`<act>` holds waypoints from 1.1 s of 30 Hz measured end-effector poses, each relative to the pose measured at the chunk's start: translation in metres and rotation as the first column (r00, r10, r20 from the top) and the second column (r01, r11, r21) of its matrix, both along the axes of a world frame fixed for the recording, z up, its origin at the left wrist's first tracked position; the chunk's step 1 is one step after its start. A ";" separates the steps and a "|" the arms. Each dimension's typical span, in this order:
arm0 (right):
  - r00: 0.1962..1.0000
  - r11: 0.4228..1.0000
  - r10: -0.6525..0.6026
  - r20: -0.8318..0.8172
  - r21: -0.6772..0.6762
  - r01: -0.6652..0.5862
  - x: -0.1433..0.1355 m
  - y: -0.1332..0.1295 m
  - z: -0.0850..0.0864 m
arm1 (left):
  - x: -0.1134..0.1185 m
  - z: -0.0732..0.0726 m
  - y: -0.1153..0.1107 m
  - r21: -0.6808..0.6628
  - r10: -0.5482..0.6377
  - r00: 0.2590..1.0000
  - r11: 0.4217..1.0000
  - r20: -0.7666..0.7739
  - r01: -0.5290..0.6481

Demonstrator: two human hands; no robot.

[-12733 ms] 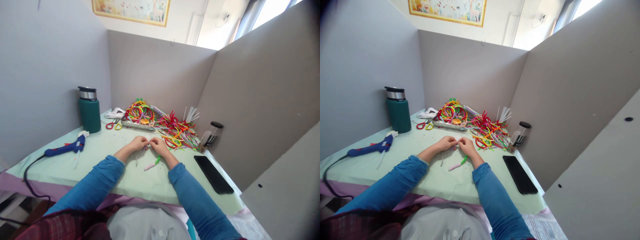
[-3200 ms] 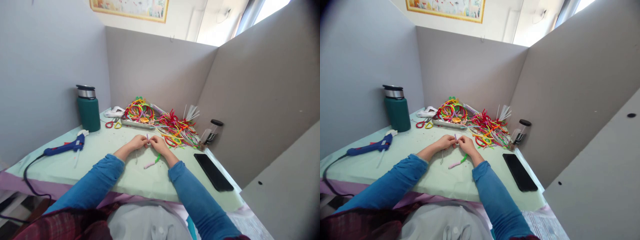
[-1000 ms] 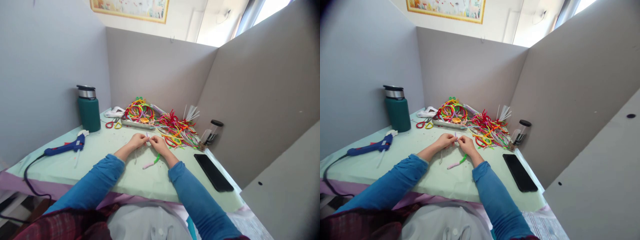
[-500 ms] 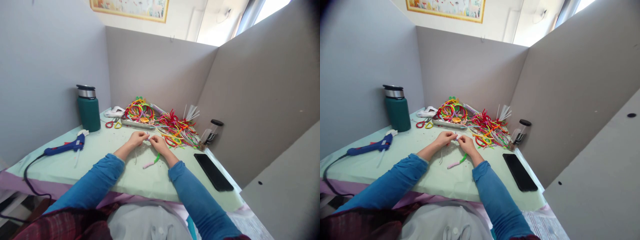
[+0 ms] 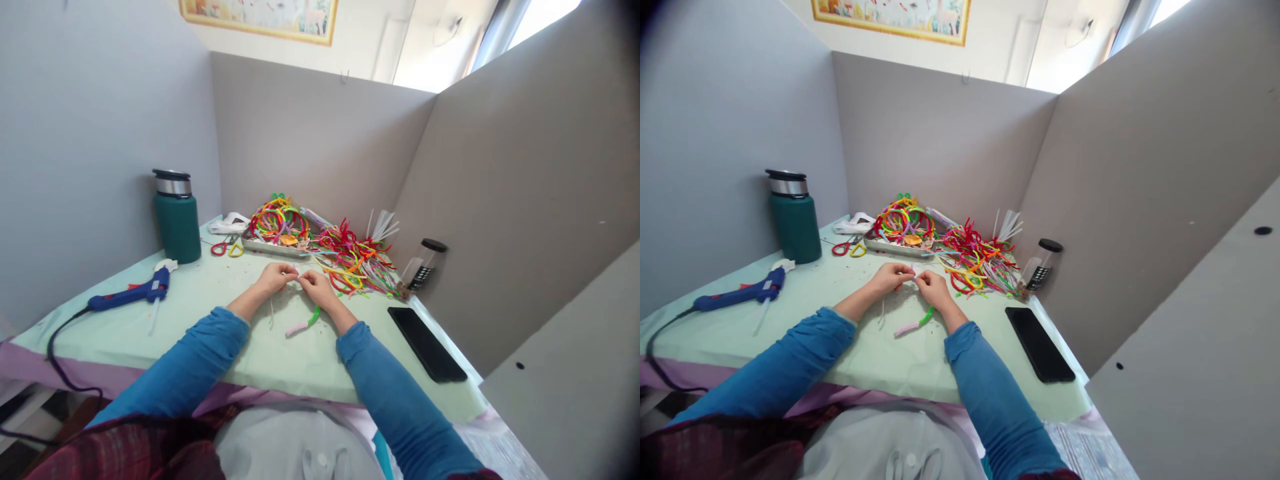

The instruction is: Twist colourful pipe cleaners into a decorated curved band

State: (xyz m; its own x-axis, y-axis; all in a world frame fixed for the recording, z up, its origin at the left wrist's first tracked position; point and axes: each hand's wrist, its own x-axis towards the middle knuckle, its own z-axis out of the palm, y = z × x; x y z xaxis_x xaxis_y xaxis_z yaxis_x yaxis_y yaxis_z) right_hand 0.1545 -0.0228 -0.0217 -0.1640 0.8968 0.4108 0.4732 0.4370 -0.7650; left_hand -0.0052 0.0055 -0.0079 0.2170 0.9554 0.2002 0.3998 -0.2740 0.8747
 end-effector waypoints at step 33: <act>0.999 1.000 0.002 0.042 0.010 -0.002 -0.001 0.000 -0.002 | 0.001 -0.003 0.001 -0.063 0.005 0.999 0.998 -0.044 -0.008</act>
State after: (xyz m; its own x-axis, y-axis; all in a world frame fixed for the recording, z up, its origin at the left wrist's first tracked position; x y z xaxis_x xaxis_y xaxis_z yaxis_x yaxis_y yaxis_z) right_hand 0.1539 -0.0228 -0.0237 -0.1829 0.8923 0.4127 0.5036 0.4456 -0.7401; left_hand -0.0043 0.0068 -0.0112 0.2182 0.9672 0.1301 0.4393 -0.2164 0.8719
